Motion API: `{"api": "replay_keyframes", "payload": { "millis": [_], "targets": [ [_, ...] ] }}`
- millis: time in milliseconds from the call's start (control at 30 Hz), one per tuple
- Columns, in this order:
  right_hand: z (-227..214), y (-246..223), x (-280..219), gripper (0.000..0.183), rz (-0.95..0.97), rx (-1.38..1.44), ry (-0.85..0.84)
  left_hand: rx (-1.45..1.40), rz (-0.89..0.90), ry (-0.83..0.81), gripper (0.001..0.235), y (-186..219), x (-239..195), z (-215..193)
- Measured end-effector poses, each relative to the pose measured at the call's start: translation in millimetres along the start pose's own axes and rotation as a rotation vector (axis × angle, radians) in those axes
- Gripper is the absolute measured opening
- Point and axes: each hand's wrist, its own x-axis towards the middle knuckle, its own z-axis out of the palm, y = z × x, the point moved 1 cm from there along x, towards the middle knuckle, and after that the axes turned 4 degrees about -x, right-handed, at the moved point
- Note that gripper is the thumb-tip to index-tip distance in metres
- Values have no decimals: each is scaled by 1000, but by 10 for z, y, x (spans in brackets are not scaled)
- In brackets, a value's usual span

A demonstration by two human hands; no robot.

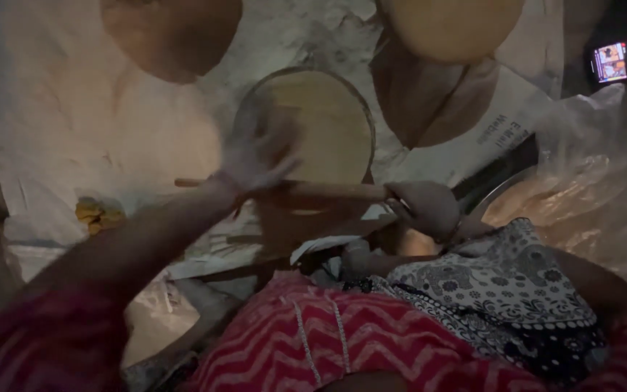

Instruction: The person rolls out pieces of dough on a circular board using a rolling pin, flattens them by hand, and stacks them on a nearby tray.

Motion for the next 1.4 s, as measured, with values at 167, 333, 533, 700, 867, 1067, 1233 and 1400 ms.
{"api": "replay_keyframes", "payload": {
  "millis": [167,333,533,700,867,1067,1233,1400],
  "targets": [
    [-36,120,-22,28,-239,-12,83,551,653,-353,89,664,536,-65],
    [83,76,38,26,-307,-51,16,143,-27,279,90,855,336,327],
    [-254,139,379,25,-84,-140,-86,-14,-37,496,83,28,-244,200],
    [-463,518,994,33,-84,-293,-162,374,-106,445,93,-604,-26,-565],
    [-402,482,962,26,82,-138,-18,331,73,605,88,-540,-96,-571],
    [-42,-152,71,43,97,23,-210,125,-115,395,81,-384,-1182,178],
    [21,137,207,40,-46,71,-24,-169,0,737,62,-250,-575,415],
    [223,291,591,45,70,816,61,-202,-225,876,49,-213,42,425]
  ]
}}
